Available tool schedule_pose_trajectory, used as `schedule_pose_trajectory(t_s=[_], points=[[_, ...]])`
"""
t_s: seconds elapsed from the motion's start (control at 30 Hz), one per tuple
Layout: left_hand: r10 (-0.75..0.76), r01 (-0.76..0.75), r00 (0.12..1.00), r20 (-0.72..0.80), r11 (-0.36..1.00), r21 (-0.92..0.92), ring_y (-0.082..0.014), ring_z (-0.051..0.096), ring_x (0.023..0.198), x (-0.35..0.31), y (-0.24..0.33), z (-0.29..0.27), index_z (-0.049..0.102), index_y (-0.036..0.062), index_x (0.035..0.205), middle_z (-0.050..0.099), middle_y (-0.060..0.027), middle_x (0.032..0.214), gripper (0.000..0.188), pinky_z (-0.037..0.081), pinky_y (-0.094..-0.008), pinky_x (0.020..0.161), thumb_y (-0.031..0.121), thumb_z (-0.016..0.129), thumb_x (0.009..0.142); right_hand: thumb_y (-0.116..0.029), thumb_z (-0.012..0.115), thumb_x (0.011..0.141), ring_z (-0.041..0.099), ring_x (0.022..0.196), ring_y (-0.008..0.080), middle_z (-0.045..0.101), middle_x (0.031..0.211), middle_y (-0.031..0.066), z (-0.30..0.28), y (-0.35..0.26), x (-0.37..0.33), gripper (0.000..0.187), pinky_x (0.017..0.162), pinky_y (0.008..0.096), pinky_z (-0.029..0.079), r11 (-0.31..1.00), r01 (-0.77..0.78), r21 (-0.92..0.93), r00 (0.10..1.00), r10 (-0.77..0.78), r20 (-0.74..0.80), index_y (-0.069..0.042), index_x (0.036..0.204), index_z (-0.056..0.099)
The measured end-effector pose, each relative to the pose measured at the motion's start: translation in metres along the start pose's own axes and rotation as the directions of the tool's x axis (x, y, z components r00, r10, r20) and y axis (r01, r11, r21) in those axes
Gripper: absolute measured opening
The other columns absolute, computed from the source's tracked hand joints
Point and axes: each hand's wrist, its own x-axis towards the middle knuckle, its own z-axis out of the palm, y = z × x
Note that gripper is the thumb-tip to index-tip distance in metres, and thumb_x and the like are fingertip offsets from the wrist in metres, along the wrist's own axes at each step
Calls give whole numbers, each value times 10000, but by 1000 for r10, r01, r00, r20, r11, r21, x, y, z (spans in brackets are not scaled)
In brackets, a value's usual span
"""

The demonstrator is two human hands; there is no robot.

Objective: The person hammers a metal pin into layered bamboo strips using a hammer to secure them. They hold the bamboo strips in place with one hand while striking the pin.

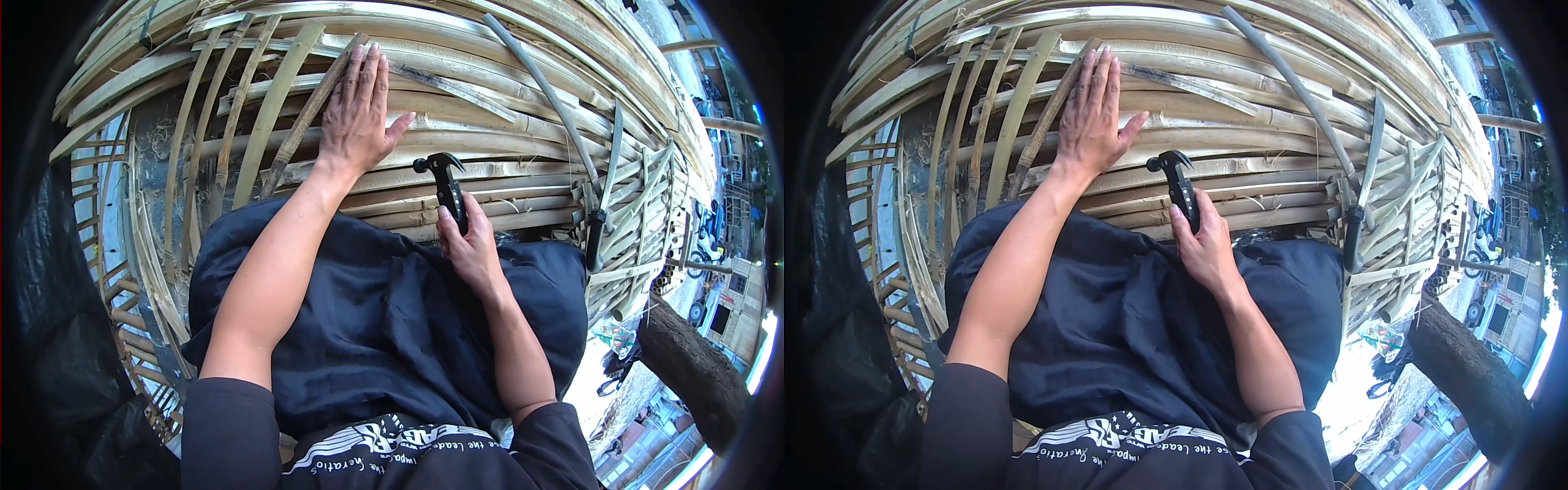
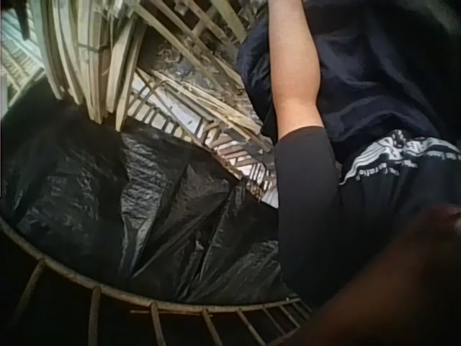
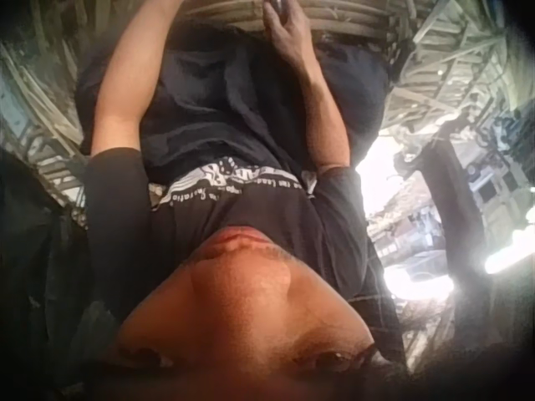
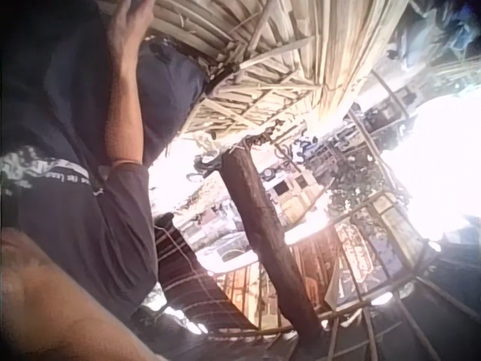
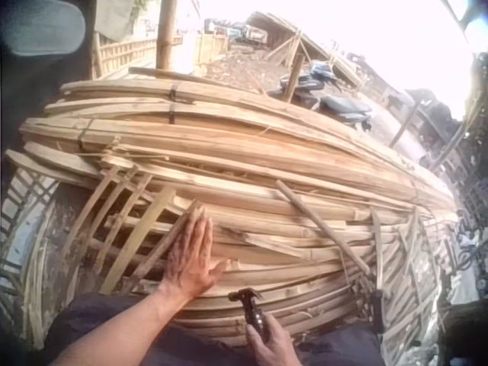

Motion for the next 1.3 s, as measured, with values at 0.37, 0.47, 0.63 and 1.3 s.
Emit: schedule_pose_trajectory(t_s=[0.37, 0.47, 0.63, 1.3], points=[[15, -16, 999, -36, 999, -50, -312, 168, 1583, -3, 0, 6, 224, -19, 1615, 197, -168, 1700, 952, 174, -452, 1284, 568, 574, 952, -162, 613, 1052, 494, 579, 23, 547, 683, -27, -12, -61, 19, 193, 502, 230, 392, 989, 143, 29, 986, -140, -90, -20, 1174, 569], [-9, 8, 1000, -8, 1000, -30, -301, 176, 1583, -5, 0, 5, 242, -18, 1612, 215, -156, 1696, 949, 174, -450, 1284, 568, 578, 945, -177, 608, 1043, 584, 587, 249, 608, 698, 120, -10, -93, 39, 237, 569, 357, 452, 938, 221, -266, 962, -254, -96, 6, 1185, 557], [-17, 17, 1000, -9, 999, -40, -306, 220, 1568, -2, 2, 3, 284, -16, 1600, 262, -155, 1680, 930, 207, -450, 1270, 545, 607, 932, -181, 601, 1028, 645, 803, 507, 663, 837, 293, 9, -116, 68, 268, 692, 526, 469, 770, 392, -504, 856, -505, -107, 16, 1197, 536], [-38, 37, 999, -13, 997, -68, -292, 249, 1560, -1, 3, 5, 325, 0, 1589, 295, -144, 1670, 894, 225, -451, 1261, 509, 624, 918, -223, 600, 1029, 647, 760, 527, 650, 769, 312, 29, -99, 81, 274, 644, 577, 457, 798, 432, -419, 769, -569, -290, 22, 1107, 503]])
